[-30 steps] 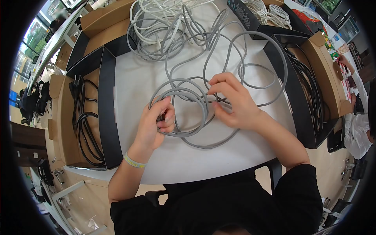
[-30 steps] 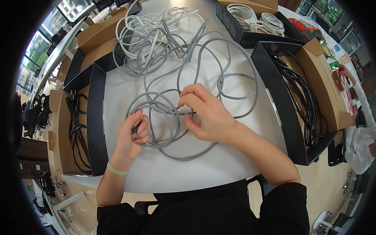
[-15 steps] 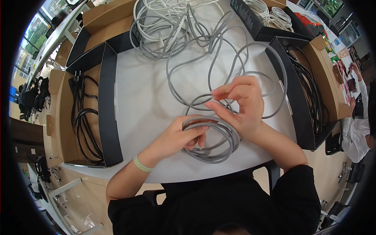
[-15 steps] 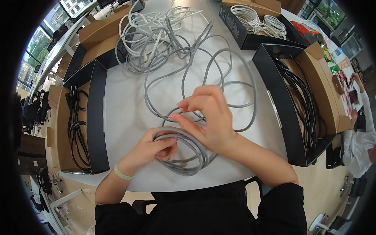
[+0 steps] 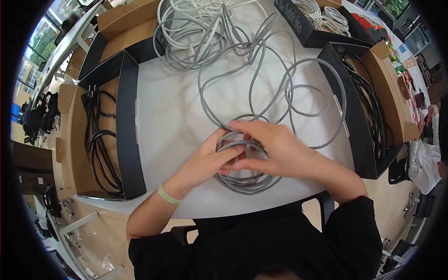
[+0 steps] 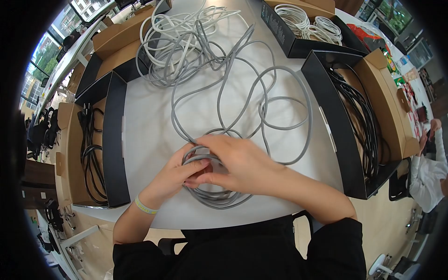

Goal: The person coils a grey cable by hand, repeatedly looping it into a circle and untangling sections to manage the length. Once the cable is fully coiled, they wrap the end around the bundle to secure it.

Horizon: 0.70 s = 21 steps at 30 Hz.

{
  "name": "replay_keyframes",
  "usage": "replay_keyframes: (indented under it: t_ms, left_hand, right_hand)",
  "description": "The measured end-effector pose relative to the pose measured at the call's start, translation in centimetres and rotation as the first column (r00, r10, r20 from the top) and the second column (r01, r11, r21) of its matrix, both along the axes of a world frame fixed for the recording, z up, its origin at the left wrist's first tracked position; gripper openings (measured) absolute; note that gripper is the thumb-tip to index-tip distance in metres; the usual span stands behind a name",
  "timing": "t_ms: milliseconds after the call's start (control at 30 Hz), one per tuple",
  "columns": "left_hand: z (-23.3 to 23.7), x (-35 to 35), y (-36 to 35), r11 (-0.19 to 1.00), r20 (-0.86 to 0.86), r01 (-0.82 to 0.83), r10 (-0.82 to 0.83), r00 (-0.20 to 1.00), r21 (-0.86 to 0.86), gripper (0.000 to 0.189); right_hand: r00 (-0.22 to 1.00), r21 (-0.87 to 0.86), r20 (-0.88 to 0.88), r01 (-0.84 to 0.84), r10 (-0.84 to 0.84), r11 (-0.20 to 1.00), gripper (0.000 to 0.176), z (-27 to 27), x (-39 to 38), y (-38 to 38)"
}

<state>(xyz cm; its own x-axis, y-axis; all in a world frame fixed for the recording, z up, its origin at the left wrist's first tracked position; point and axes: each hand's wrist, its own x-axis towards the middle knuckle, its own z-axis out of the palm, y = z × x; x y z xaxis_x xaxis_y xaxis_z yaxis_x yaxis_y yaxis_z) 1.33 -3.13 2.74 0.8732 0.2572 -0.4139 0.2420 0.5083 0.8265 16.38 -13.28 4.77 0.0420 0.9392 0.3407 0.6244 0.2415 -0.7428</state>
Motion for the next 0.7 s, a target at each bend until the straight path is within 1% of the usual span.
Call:
replay_keyframes:
  t_ms: [33, 67, 100, 167, 200, 233, 267, 300, 333, 367, 400, 433, 500, 533, 567, 600, 633, 667, 700]
  left_hand:
    - [0.2, 0.0, 0.1, 1.0, -0.004, 0.004, -0.004, 1.0, 0.0, 0.049]
    - [0.7, 0.0, 0.2, 1.0, -0.005, 0.008, -0.008, 1.0, -0.011, 0.046]
    - [1.0, -0.1, 0.4, 1.0, -0.005, 0.011, -0.011, 1.0, -0.022, 0.044]
    - [0.7, -0.2, 0.5, 0.999, 0.022, -0.003, 0.004, 1.0, -0.043, 0.042]
    - [0.6, -0.2, 0.5, 0.998, 0.049, -0.018, 0.021, 0.999, -0.064, 0.04]
    - [0.7, -0.1, 0.5, 0.998, 0.05, -0.018, 0.021, 0.999, -0.064, 0.04]
    - [0.9, 0.0, 0.4, 0.998, 0.065, -0.047, 0.05, 0.997, -0.047, 0.036]
    - [1.0, 0.0, 0.3, 0.997, 0.08, -0.076, 0.078, 0.994, -0.03, 0.033]
    - [1.0, 0.1, 0.4, 0.997, 0.079, -0.076, 0.079, 0.994, -0.03, 0.033]
    - [0.8, 0.2, 0.5, 0.988, 0.096, -0.15, 0.153, 0.983, -0.045, 0.029]
    - [0.7, 0.3, 0.6, 0.973, 0.113, -0.222, 0.227, 0.967, -0.062, 0.029]
    - [0.4, 0.3, 0.8, 0.973, 0.114, -0.223, 0.229, 0.967, -0.063, 0.029]
    - [-0.3, 0.2, 1.3, 0.951, 0.13, -0.309, 0.308, 0.942, -0.012, 0.034]
    - [-0.4, 0.3, 1.4, 0.951, 0.13, -0.309, 0.308, 0.943, -0.012, 0.034]
    - [-0.4, 0.3, 1.4, 0.925, 0.158, -0.38, 0.372, 0.915, 0.018, 0.034]
    - [-0.5, 0.3, 1.5, 0.892, 0.188, -0.449, 0.434, 0.881, 0.045, 0.034]
    - [-0.7, 0.1, 1.7, 0.892, 0.188, -0.449, 0.434, 0.881, 0.045, 0.034]
    - [-0.9, -0.2, 2.0, 0.878, 0.23, -0.477, 0.457, 0.859, 0.04, 0.034]
    - [-1.0, -0.3, 2.2, 0.863, 0.272, -0.504, 0.478, 0.835, 0.033, 0.034]
  right_hand:
    - [0.995, -0.116, -0.085, -0.065, 0.056, 0.991, 0.035, -0.7, -0.3, 0.1]
    - [0.988, -0.05, -0.14, -0.077, 0.069, 0.996, 0.027, -1.2, -0.2, 0.4]
    - [0.988, -0.049, -0.142, -0.074, 0.067, 0.996, 0.027, -1.2, 0.1, 0.5]
    - [0.949, -0.164, -0.287, -0.182, 0.13, 0.969, 0.024, -1.0, 0.8, 0.7]
    - [0.95, -0.164, -0.285, -0.183, 0.131, 0.969, 0.024, -1.1, 0.8, 0.7]
    - [0.905, -0.183, -0.414, -0.194, 0.103, 0.964, 0.023, -1.3, 0.8, 0.7]
    - [0.842, -0.201, -0.536, -0.207, 0.07, 0.958, 0.022, -1.5, 0.8, 0.7]
    - [0.841, -0.2, -0.537, -0.207, 0.069, 0.958, 0.022, -0.9, 1.0, 0.7]
    - [0.738, -0.3, -0.675, -0.261, -0.011, 0.918, 0.023, 0.3, 1.5, 0.8]
    - [0.617, -0.384, -0.779, -0.33, -0.111, 0.862, 0.024, 1.0, 2.1, 0.9]
    - [0.546, -0.359, -0.829, -0.357, -0.119, 0.862, 0.025, 0.6, 2.8, 0.9]
    - [0.548, -0.361, -0.828, -0.358, -0.12, 0.861, 0.025, 0.8, 3.5, 0.8]
    - [0.496, -0.373, -0.857, -0.412, -0.139, 0.831, 0.024, 1.4, 5.0, 0.5]
    - [0.497, -0.385, -0.853, -0.389, -0.161, 0.837, 0.024, 1.8, 5.5, 0.4]
    - [0.496, -0.384, -0.853, -0.39, -0.16, 0.837, 0.024, 2.1, 6.0, 0.3]
    - [0.548, -0.422, -0.818, -0.368, -0.174, 0.829, 0.024, 2.4, 6.5, 0.2]
    - [0.598, -0.459, -0.78, -0.342, -0.186, 0.82, 0.024, 2.7, 6.9, 0.1]
    - [0.639, -0.467, -0.746, -0.301, -0.188, 0.832, 0.025, 2.7, 7.2, 0.1]
    - [0.64, -0.468, -0.745, -0.299, -0.189, 0.832, 0.025, 2.7, 7.4, 0.2]
